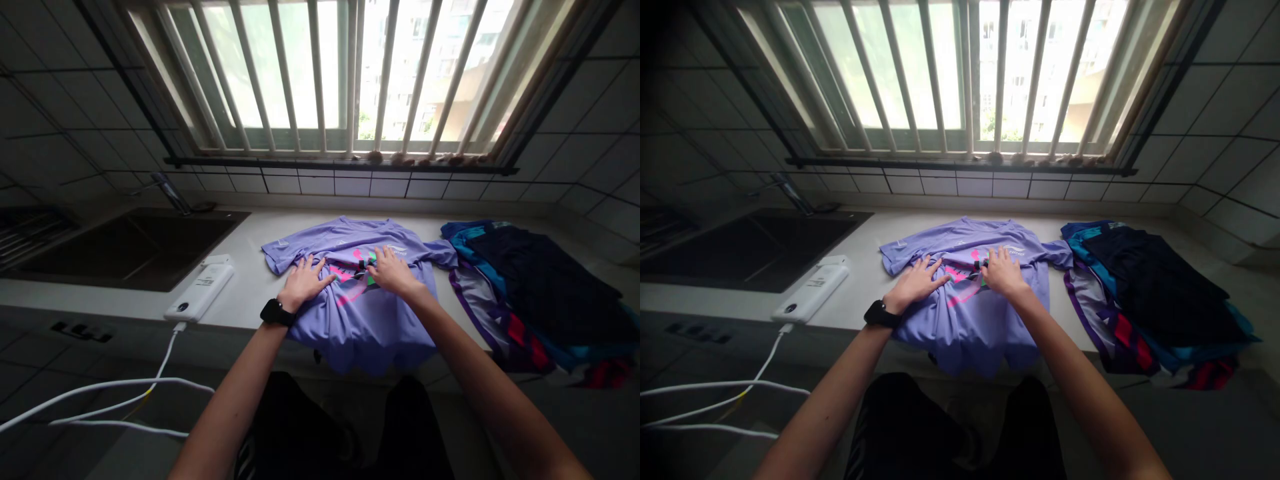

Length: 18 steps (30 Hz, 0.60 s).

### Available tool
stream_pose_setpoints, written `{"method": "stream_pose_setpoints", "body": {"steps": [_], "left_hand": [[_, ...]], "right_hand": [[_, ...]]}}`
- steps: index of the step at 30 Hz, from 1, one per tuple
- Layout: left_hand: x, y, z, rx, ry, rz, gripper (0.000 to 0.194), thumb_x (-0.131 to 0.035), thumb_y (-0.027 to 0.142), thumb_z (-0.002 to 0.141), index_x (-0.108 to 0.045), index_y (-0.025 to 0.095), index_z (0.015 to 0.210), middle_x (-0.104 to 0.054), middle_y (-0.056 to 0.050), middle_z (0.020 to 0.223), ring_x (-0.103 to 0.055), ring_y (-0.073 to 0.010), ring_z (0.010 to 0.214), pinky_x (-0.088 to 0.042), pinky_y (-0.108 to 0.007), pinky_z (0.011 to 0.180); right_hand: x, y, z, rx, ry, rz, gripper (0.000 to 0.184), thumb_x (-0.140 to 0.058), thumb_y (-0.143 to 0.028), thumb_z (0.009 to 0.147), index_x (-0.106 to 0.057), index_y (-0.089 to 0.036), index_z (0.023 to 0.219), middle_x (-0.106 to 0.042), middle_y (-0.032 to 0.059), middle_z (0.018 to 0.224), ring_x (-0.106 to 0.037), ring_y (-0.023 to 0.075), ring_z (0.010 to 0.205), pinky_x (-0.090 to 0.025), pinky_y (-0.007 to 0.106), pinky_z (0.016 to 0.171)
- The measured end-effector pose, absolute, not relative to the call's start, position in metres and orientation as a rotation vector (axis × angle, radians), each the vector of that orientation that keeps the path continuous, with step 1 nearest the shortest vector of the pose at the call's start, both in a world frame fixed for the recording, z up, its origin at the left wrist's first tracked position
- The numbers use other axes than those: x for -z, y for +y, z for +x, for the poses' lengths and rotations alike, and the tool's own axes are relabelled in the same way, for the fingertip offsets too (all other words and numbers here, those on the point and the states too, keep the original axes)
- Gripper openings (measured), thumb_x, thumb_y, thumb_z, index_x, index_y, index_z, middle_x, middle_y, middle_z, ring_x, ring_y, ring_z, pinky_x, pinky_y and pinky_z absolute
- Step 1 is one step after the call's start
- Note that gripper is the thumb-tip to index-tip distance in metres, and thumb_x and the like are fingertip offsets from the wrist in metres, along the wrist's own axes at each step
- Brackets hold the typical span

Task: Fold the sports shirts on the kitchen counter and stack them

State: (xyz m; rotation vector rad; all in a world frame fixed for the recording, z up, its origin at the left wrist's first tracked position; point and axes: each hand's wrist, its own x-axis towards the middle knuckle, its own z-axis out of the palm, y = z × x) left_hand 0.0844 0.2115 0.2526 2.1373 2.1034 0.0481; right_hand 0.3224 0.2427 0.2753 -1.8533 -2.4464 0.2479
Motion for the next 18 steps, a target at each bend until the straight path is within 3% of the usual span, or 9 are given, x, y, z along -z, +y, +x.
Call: {"method": "stream_pose_setpoints", "body": {"steps": [2, 4, 7, 9, 15, 18], "left_hand": [[-0.25, 0.211, 0.082, -0.079, 2.146, 2.128, 0.07, -0.044, 0.062, 0.1, -0.038, 0.03, 0.162, -0.038, -0.016, 0.168, -0.032, -0.0408, 0.155, -0.033, -0.058, 0.12], [-0.253, 0.208, 0.083, -0.082, 2.172, 2.118, 0.069, -0.046, 0.059, 0.1, -0.039, 0.028, 0.162, -0.039, -0.017, 0.167, -0.032, -0.0416, 0.155, -0.032, -0.059, 0.121], [-0.264, 0.196, 0.084, -0.094, 2.158, 2.108, 0.069, -0.053, 0.049, 0.099, -0.04, 0.019, 0.161, -0.04, -0.022, 0.165, -0.039, -0.04, 0.152, -0.038, -0.052, 0.119], [-0.27, 0.182, 0.084, -0.137, 2.113, 2.131, 0.065, -0.059, 0.041, 0.097, -0.047, 0.017, 0.155, -0.048, -0.023, 0.157, -0.051, -0.0364, 0.143, -0.043, -0.044, 0.115], [-0.273, 0.136, 0.079, -0.201, 1.862, 2.296, 0.029, -0.066, 0.044, 0.091, -0.074, 0.026, 0.112, -0.07, -0.009, 0.128, -0.068, -0.0265, 0.113, -0.054, -0.031, 0.093], [-0.277, 0.125, 0.071, -0.074, 2.05, 2.197, 0.029, -0.061, 0.05, 0.093, -0.075, 0.025, 0.089, -0.076, -0.009, 0.099, -0.072, -0.0257, 0.092, -0.055, -0.031, 0.076]], "right_hand": [[-0.27, 0.212, 0.328, -0.411, -2.475, -1.937, 0.07, -0.036, -0.053, 0.105, -0.032, -0.016, 0.165, -0.021, 0.0235, 0.172, -0.023, 0.0421, 0.158, -0.034, 0.07, 0.116], [-0.26, 0.192, 0.341, -0.45, -2.505, -1.991, 0.072, -0.033, -0.058, 0.105, -0.029, -0.021, 0.167, -0.014, 0.0199, 0.174, -0.016, 0.0434, 0.16, -0.029, 0.077, 0.115], [-0.247, 0.186, 0.367, -0.341, -2.514, -1.99, 0.071, -0.03, -0.057, 0.106, -0.024, -0.023, 0.169, -0.007, 0.0148, 0.176, -0.007, 0.0401, 0.162, -0.019, 0.077, 0.119], [-0.245, 0.193, 0.385, -0.31, -2.536, -1.948, 0.069, -0.03, -0.055, 0.106, -0.024, -0.025, 0.168, -0.009, 0.0123, 0.176, -0.008, 0.0383, 0.162, -0.017, 0.076, 0.121], [-0.262, 0.219, 0.402, -0.282, -2.562, -1.857, 0.062, -0.043, -0.046, 0.103, -0.042, -0.024, 0.161, -0.025, 0.0124, 0.173, -0.021, 0.0384, 0.16, -0.025, 0.072, 0.121], [-0.266, 0.224, 0.384, -0.176, -2.505, -1.783, 0.06, -0.04, -0.041, 0.104, -0.04, -0.021, 0.161, -0.026, 0.0143, 0.173, -0.023, 0.0348, 0.16, -0.023, 0.068, 0.124]]}}
